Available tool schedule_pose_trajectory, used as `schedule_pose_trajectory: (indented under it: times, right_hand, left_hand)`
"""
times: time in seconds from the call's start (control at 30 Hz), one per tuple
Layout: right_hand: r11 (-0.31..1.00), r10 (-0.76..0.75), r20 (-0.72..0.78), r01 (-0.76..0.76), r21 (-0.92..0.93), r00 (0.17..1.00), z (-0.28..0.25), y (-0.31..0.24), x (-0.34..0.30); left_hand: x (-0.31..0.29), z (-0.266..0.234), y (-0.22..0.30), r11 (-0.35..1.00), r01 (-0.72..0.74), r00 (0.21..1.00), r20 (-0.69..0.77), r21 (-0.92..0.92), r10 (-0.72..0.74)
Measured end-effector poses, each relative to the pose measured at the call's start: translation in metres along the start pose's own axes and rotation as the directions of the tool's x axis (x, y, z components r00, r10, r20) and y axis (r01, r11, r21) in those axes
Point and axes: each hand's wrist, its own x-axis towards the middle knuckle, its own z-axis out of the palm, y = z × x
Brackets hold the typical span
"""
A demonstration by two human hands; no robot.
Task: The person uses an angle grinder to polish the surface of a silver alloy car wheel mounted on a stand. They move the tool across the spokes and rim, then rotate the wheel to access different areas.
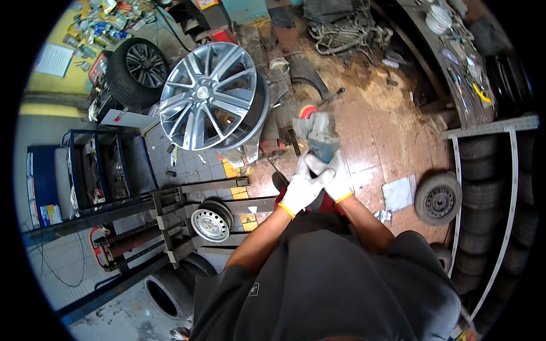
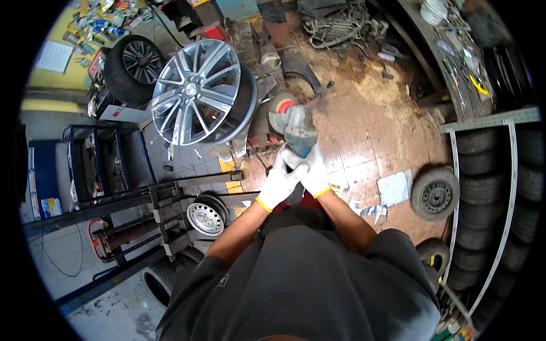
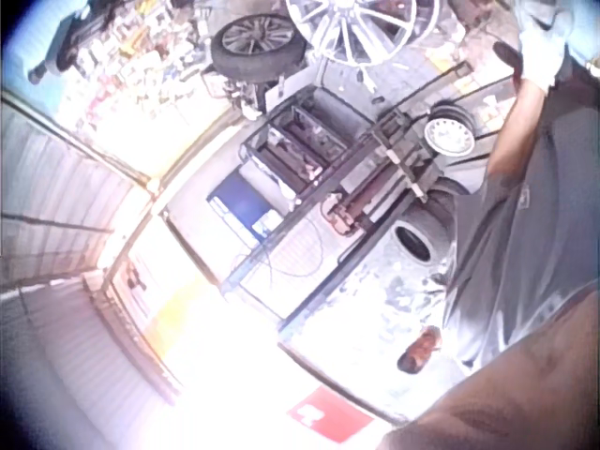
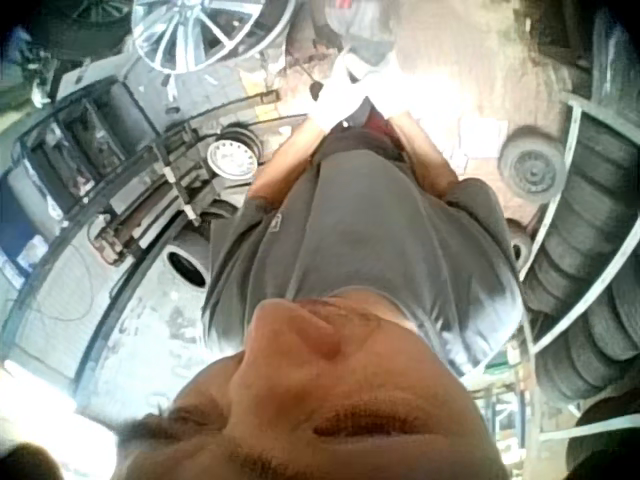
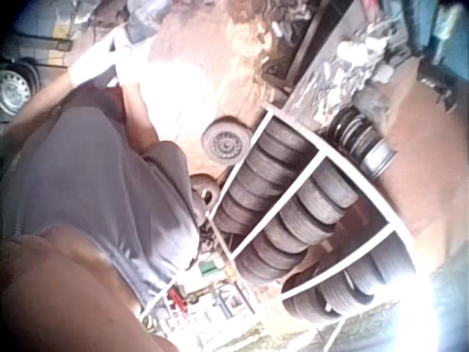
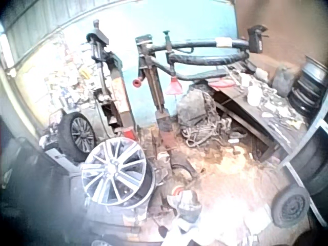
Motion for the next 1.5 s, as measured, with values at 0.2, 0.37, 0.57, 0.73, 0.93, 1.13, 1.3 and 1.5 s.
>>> schedule_pose_trajectory:
  times: [0.2,0.37,0.57,0.73,0.93,1.13,1.3,1.5]
  right_hand:
    - [0.938,0.128,0.228,-0.043,-0.344,0.965,0.013,0.038,-0.021]
    - [0.576,0.249,0.491,0.280,-0.768,0.835,0.048,0.031,-0.045]
    - [0.593,0.406,0.759,0.486,-0.642,0.508,0.114,-0.019,-0.037]
    - [0.739,0.254,0.742,0.371,-0.563,0.620,0.160,-0.078,0.030]
    - [0.339,-0.202,0.412,0.458,-0.822,0.889,0.178,-0.058,0.170]
    - [-0.149,-0.326,0.563,0.547,-0.824,0.759,0.188,-0.010,0.212]
    - [-0.184,-0.420,0.587,0.569,-0.802,0.692,0.211,0.002,0.174]
    - [-0.110,-0.121,0.848,0.842,-0.527,0.515,0.275,-0.006,0.127]
  left_hand:
    - [-0.035,-0.038,0.017,0.950,0.082,0.993,-0.051,-0.302,-0.102]
    - [-0.074,-0.067,0.018,0.925,0.005,0.977,-0.195,-0.381,-0.086]
    - [-0.132,-0.118,0.002,0.893,-0.058,0.901,-0.409,-0.447,-0.146]
    - [-0.178,-0.167,-0.041,0.940,-0.129,0.750,-0.651,-0.317,-0.117]
    - [-0.224,-0.217,-0.071,0.943,-0.156,0.602,-0.785,-0.295,-0.146]
    - [-0.246,-0.252,-0.085,0.945,-0.162,0.483,-0.858,-0.284,-0.175]
    - [-0.256,-0.265,-0.095,0.918,-0.186,0.462,-0.855,-0.351,-0.234]
    - [-0.251,-0.263,-0.098,0.894,-0.185,0.440,-0.848,-0.409,-0.297]
